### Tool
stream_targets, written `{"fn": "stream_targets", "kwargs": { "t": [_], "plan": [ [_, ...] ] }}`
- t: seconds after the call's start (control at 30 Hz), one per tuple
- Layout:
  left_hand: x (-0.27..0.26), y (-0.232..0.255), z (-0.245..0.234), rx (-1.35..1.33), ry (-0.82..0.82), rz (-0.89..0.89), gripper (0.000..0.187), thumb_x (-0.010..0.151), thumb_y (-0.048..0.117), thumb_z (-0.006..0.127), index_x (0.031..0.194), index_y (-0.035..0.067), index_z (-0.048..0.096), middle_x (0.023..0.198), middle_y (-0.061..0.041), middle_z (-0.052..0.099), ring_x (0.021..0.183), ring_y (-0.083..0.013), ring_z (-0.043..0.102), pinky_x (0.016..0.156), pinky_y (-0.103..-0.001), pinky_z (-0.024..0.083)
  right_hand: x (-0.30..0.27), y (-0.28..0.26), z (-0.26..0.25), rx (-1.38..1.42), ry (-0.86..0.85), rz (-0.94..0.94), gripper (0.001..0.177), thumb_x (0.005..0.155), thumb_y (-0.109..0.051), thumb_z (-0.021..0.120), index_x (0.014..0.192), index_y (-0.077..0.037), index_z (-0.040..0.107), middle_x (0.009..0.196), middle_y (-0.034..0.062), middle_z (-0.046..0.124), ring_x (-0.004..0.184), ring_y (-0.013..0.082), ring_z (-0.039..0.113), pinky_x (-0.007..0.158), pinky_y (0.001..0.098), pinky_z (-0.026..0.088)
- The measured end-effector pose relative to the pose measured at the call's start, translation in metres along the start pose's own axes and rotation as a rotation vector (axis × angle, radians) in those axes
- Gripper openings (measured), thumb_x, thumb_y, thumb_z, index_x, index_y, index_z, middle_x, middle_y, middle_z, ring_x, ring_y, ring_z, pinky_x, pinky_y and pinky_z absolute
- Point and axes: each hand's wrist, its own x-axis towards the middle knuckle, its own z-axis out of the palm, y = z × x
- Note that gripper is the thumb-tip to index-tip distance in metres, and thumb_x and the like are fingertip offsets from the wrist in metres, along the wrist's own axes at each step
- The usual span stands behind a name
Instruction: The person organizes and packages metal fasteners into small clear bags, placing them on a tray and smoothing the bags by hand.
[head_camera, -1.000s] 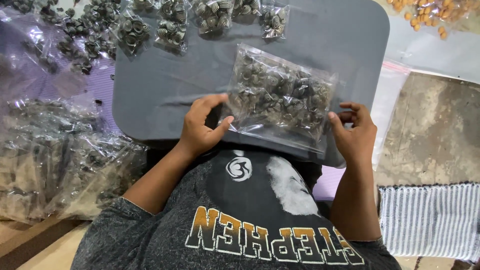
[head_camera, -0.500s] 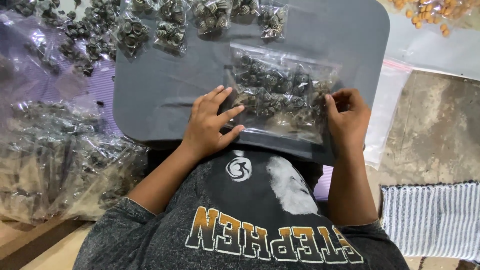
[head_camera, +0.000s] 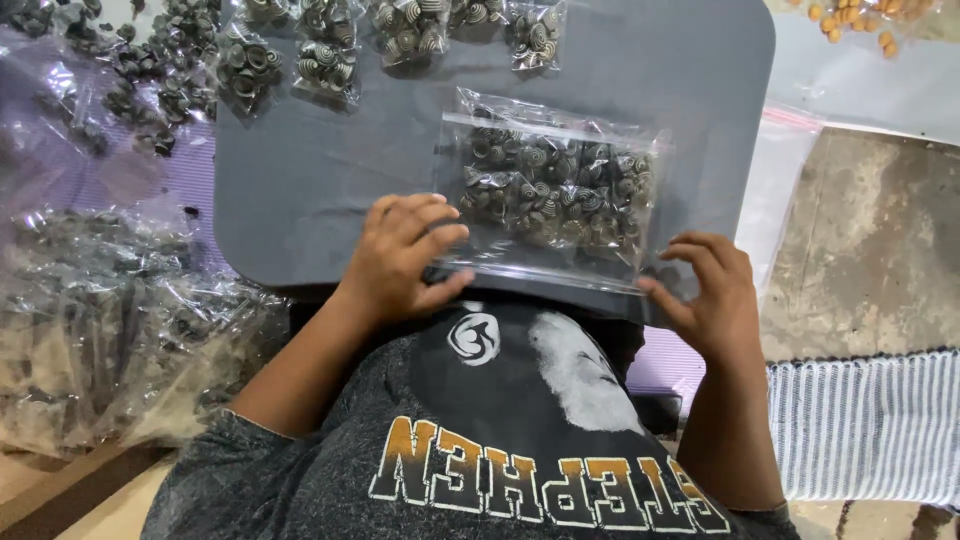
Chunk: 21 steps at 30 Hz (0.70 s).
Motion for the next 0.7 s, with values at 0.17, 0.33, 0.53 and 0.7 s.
{"fn": "stream_targets", "kwargs": {
  "t": [0.17, 0.33, 0.53, 0.7],
  "plan": [
    [0.044, -0.034, 0.017, 0.098, 0.044, -0.052, 0.034, 0.101, 0.042, 0.058, 0.116, 0.015, 0.073, 0.114, -0.007, 0.068, 0.117, -0.0271, 0.062, 0.098, -0.045, 0.039, 0.030, 0.016, 0.002, -0.033, 0.076, 0.075, 0.028, 0.106, -0.037, 0.074, 0.120, -0.013, 0.069, 0.116, 0.0085, 0.068, 0.111, 0.0351, 0.068, 0.093, 0.0478, 0.049],
    [0.115, -0.064, 0.014, 0.131, -0.370, -0.175, 0.051, 0.095, 0.029, 0.060, 0.141, 0.007, 0.055, 0.135, -0.014, 0.061, 0.120, -0.0335, 0.057, 0.097, -0.055, 0.041, 0.110, -0.004, -0.021, 0.055, -0.110, 0.048, 0.044, 0.103, -0.032, 0.065, 0.136, -0.002, 0.060, 0.139, 0.0197, 0.059, 0.128, 0.0389, 0.056, 0.104, 0.0536, 0.043],
    [0.145, -0.077, 0.028, 0.345, -0.694, -0.206, 0.041, 0.100, 0.042, 0.060, 0.124, 0.010, 0.063, 0.110, -0.009, 0.065, 0.100, -0.0332, 0.062, 0.090, -0.053, 0.046, 0.150, 0.006, -0.020, 0.106, -0.405, 0.150, 0.059, 0.097, -0.029, 0.066, 0.150, -0.005, 0.052, 0.137, 0.0183, 0.062, 0.120, 0.0351, 0.059, 0.099, 0.0513, 0.043],
    [0.149, -0.079, 0.025, 0.219, -0.733, -0.274, 0.025, 0.100, 0.035, 0.062, 0.112, 0.015, 0.070, 0.111, -0.008, 0.066, 0.101, -0.0328, 0.062, 0.091, -0.053, 0.044, 0.153, 0.015, -0.011, 0.158, -0.464, 0.294, 0.044, 0.098, -0.032, 0.064, 0.132, -0.005, 0.065, 0.117, 0.0119, 0.068, 0.105, 0.0290, 0.061, 0.087, 0.0441, 0.047]
  ]
}}
